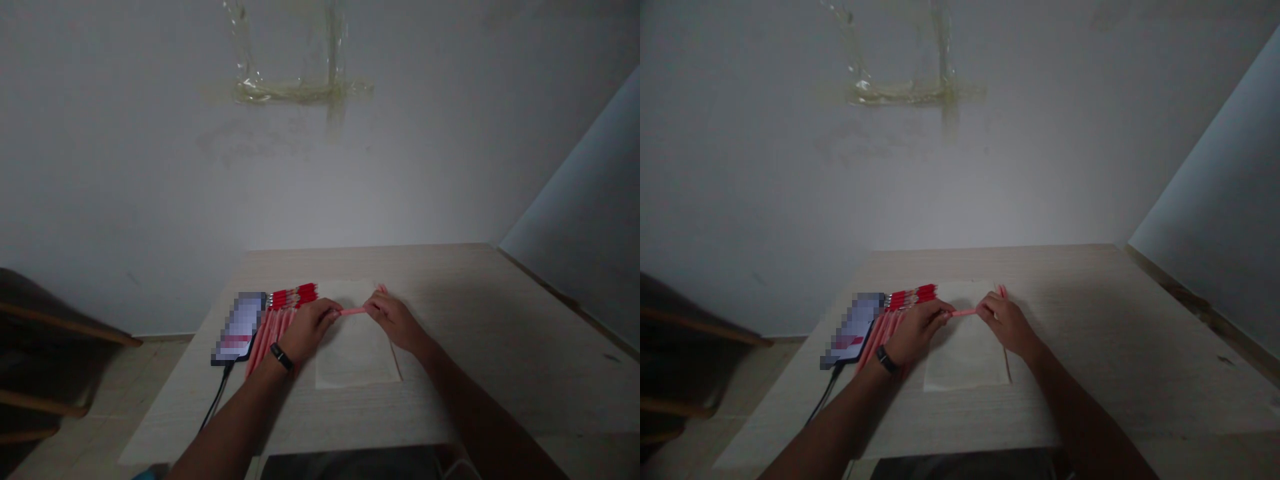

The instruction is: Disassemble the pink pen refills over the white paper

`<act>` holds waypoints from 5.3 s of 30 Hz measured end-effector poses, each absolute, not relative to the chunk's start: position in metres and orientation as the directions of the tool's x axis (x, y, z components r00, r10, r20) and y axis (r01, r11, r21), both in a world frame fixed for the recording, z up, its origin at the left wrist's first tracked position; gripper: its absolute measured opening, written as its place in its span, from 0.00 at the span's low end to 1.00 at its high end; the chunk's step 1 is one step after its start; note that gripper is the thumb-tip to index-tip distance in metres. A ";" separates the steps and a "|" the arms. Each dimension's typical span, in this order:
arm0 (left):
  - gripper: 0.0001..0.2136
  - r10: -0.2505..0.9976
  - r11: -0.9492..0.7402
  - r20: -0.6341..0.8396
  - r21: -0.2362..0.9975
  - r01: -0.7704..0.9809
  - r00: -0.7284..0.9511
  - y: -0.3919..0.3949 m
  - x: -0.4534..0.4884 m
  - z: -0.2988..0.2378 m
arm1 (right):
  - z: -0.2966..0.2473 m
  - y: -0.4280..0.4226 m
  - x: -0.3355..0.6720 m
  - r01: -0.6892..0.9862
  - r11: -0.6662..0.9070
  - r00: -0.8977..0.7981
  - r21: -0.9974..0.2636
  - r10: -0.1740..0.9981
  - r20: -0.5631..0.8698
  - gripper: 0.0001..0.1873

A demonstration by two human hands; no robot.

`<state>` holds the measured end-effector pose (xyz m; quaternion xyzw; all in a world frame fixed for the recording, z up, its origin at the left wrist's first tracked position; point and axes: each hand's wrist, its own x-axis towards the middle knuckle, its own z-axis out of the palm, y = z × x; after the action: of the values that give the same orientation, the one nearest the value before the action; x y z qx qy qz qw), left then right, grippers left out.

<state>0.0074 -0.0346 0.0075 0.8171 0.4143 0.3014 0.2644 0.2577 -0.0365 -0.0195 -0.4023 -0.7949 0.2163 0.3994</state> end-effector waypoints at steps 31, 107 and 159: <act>0.10 0.878 -0.449 0.306 0.792 0.414 0.367 -0.034 0.011 0.003 | -0.014 -0.043 0.251 0.475 0.645 -0.462 -0.598 0.761 0.454 0.03; 0.14 0.945 -0.291 0.140 0.772 0.565 0.296 -0.027 0.008 -0.012 | -0.019 -0.038 0.257 0.597 0.578 -0.361 -0.557 0.813 0.457 0.15; 0.06 0.867 -0.450 0.140 0.630 0.632 0.478 -0.040 0.020 -0.001 | -0.008 -0.040 0.251 0.634 0.665 -0.409 -0.394 0.721 0.559 0.11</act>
<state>0.0204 -0.0397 -0.0012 0.8204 0.4569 0.2283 0.2571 0.2507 -0.0395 -0.0075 -0.4048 -0.8371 0.0599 0.3630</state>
